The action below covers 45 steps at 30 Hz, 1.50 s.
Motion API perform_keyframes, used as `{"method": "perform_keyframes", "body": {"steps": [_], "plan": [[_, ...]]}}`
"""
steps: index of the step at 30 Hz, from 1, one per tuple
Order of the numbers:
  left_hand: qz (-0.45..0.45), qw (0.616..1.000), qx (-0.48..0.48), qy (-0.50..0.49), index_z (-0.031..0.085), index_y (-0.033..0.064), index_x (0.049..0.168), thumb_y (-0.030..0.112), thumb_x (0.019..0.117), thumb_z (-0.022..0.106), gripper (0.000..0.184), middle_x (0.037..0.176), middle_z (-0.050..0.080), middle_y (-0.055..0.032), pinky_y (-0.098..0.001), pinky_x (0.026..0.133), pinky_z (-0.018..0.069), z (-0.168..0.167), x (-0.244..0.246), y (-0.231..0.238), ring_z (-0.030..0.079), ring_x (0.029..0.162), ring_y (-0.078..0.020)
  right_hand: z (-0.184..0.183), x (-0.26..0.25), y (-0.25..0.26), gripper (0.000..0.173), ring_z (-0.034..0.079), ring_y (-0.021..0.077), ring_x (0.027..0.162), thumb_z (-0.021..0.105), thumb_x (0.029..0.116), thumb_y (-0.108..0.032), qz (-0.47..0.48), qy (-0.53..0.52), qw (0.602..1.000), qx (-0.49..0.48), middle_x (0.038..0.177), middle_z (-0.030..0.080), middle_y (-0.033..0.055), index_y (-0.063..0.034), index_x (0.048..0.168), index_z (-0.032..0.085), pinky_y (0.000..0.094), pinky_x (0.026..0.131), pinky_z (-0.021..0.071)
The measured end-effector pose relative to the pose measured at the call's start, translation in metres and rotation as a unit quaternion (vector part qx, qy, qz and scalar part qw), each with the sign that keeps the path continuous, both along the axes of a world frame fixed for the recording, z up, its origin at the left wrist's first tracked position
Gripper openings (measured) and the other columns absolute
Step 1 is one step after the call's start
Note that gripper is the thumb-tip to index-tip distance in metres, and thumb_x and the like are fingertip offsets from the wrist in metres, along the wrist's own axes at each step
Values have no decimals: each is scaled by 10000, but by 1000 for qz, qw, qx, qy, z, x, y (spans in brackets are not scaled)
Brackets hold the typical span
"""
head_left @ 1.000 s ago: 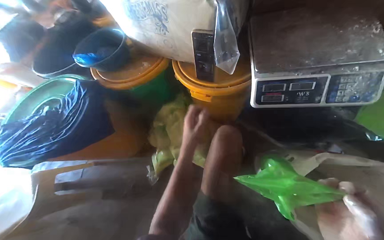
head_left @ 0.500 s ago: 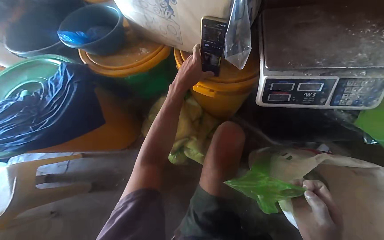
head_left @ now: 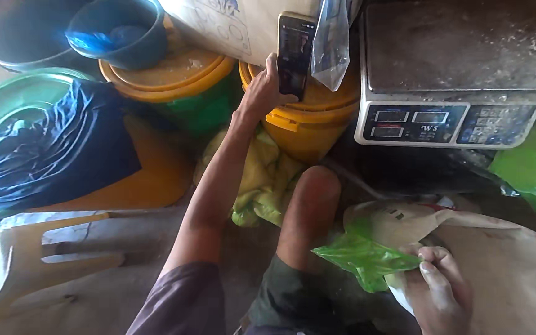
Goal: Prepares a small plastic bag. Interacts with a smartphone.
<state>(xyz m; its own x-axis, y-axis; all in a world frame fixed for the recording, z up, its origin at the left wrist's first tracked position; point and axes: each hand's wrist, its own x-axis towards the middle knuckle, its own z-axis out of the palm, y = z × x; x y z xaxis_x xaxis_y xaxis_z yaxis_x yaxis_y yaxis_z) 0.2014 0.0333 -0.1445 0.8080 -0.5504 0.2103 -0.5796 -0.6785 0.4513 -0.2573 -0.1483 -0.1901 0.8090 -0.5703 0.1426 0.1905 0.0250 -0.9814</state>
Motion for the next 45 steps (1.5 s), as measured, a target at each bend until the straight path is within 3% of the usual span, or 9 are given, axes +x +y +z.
{"method": "perform_keyframes", "body": {"steps": [11, 22, 45], "plan": [[20, 999, 23, 18, 242, -10, 1540, 468, 804, 841, 1062, 1266, 643, -238, -571, 994, 519, 2, -2, -3, 661, 1156, -396, -6, -2, 0, 116, 685, 48, 909, 587, 998, -287, 8, -2, 1000, -13, 977, 705, -81, -244, 1052, 681, 222, 796, 592], [37, 999, 19, 22, 223, 37, 1560, 480, 763, 869, 1116, 1273, 645, -219, -588, 986, 518, 1, -1, -5, 654, 1171, -389, -11, -3, -2, 100, 681, 25, 878, 585, 992, -280, -4, 15, 1000, -4, 950, 702, -103, -268, 1034, 675, 204, 772, 590], [40, 999, 23, 14, 232, -4, 1549, 435, 796, 862, 1075, 1274, 640, -239, -572, 993, 520, 3, -7, -7, 657, 1164, -404, -13, -1, -3, 107, 680, 20, 862, 571, 996, -289, 1, 17, 1000, -12, 950, 704, -109, -274, 1027, 672, 199, 748, 589]]}}
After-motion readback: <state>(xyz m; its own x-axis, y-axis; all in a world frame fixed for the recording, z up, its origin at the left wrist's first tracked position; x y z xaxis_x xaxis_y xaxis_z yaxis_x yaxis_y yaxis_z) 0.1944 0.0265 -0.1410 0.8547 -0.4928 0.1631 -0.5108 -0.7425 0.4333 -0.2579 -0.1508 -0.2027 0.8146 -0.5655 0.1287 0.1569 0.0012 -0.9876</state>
